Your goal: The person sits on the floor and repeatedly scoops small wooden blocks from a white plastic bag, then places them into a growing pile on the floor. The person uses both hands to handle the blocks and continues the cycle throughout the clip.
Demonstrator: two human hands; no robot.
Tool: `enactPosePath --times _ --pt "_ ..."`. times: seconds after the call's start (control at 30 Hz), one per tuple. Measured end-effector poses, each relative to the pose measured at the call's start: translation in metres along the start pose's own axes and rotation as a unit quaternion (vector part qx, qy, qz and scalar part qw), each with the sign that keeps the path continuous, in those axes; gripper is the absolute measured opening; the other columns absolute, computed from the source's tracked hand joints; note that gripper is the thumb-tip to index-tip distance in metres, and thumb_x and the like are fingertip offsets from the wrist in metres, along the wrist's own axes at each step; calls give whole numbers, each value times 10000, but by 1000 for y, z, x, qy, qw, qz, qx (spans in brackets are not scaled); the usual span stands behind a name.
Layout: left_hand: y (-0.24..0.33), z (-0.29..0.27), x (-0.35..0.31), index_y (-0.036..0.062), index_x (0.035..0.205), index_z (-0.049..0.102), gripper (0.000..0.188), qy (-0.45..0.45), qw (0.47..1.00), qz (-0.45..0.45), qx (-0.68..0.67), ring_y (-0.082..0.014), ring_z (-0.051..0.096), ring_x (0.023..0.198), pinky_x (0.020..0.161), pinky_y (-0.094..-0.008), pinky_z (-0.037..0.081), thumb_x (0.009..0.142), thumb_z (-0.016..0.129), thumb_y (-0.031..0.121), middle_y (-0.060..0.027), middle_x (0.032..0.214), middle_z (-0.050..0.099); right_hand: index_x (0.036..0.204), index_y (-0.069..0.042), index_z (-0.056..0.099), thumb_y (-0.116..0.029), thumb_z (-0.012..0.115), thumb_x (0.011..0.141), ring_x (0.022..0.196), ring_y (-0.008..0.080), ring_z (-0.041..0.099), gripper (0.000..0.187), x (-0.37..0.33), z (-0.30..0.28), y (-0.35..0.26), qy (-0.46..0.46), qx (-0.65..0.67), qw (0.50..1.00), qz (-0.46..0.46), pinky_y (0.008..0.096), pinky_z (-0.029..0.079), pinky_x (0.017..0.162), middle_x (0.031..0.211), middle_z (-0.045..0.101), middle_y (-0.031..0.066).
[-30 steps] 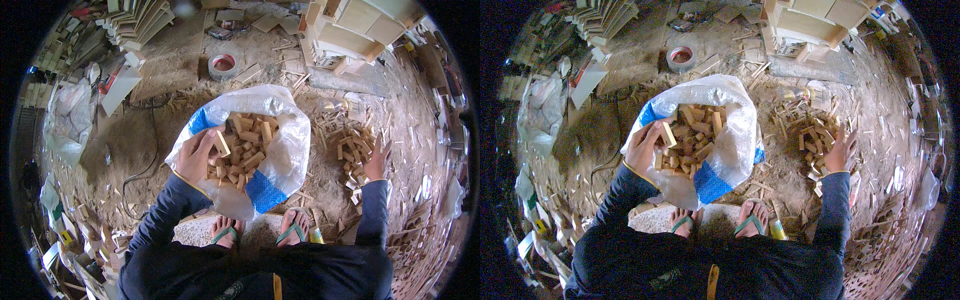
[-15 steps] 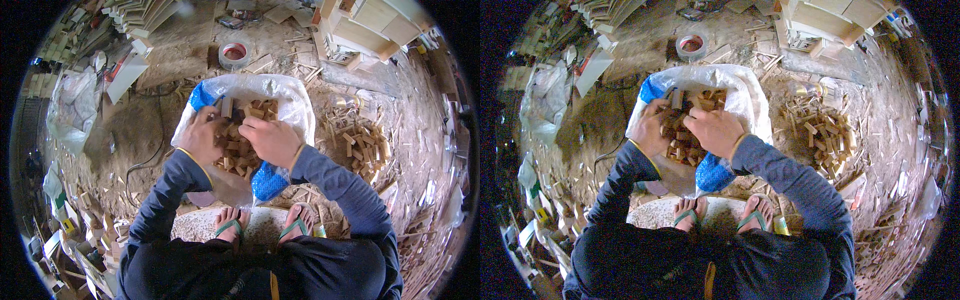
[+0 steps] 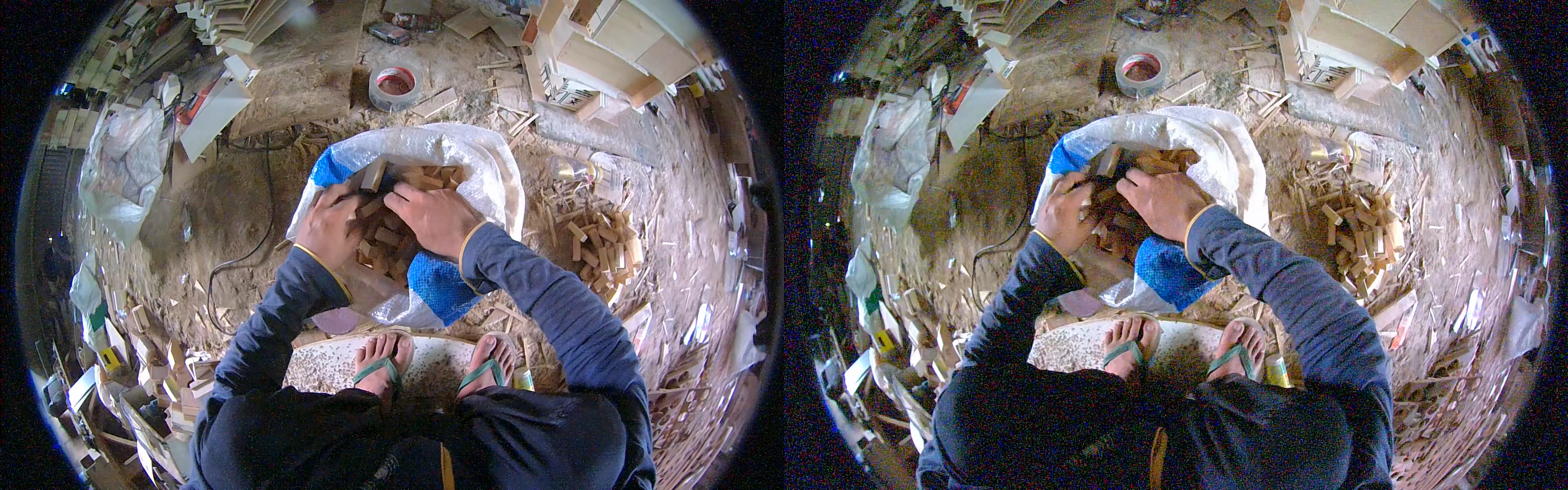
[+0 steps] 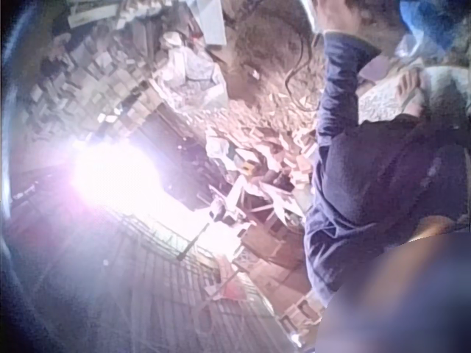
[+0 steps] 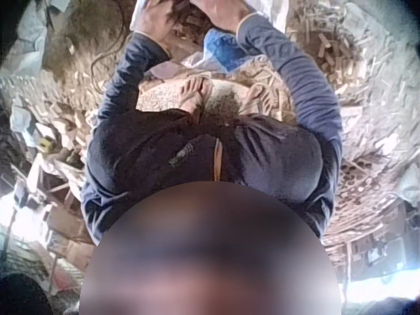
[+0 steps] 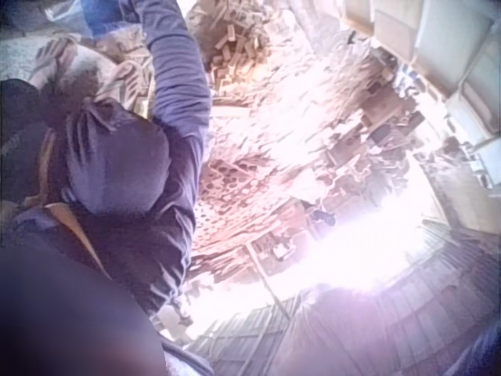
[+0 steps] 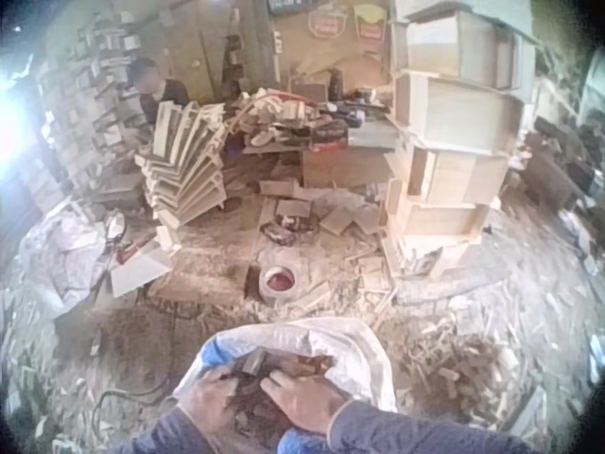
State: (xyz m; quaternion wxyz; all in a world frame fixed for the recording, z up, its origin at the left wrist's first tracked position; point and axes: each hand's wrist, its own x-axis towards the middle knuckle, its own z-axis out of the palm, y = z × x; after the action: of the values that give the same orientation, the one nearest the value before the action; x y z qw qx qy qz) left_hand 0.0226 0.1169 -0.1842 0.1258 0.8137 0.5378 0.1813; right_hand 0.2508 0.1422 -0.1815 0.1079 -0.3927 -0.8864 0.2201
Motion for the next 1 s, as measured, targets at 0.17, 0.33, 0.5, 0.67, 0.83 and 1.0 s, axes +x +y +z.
enactPosePath --times 0.17,0.33,0.5,0.67,0.83,1.0 --pt "14 -15 4 9 1042 663 335 53 986 -84 -134 -336 650 957 829 -390 517 737 746 123 -159 1038 662 1226 -81 557 -33 620 808 1048 363 626 425 -3 -6 -5 171 147 973 -50 422 520 892 1170 596 140" --pt "26 -35 19 -8 1088 667 246 -16 944 -78 -320 -206 636 765 738 -324 504 905 674 155 -150 835 663 1207 -19 528 4 667 784 1147 346 601 445 -6 -21 -9 177 275 941 -83 386 488 970 1308 566 152" --pt "20 -29 33 2 1109 651 307 44 982 -60 -175 -246 646 779 745 -355 508 907 691 230 -156 844 655 1250 -30 570 -63 693 854 1017 208 646 417 -23 -40 0 168 305 934 86 326 513 884 1177 631 113" --pt "16 5 33 81 1204 621 433 13 996 -37 76 -412 603 1058 935 -471 466 839 718 291 -191 1138 641 1263 -18 587 -86 708 850 989 178 631 436 -39 -42 10 165 410 890 112 318 488 909 1065 678 109" --pt "0 32 46 90 1260 589 445 -11 999 -15 43 -435 580 1092 965 -479 459 884 668 315 -208 1200 615 1336 -41 542 -87 661 923 986 97 602 432 -41 -39 12 148 413 895 87 275 507 886 1168 635 50" --pt "-16 18 42 20 1155 620 370 40 990 0 -134 -400 657 957 860 -421 524 798 683 96 -200 1009 689 1339 -48 541 -77 656 930 984 86 597 426 -43 -42 15 119 430 890 99 267 507 884 1159 635 39"
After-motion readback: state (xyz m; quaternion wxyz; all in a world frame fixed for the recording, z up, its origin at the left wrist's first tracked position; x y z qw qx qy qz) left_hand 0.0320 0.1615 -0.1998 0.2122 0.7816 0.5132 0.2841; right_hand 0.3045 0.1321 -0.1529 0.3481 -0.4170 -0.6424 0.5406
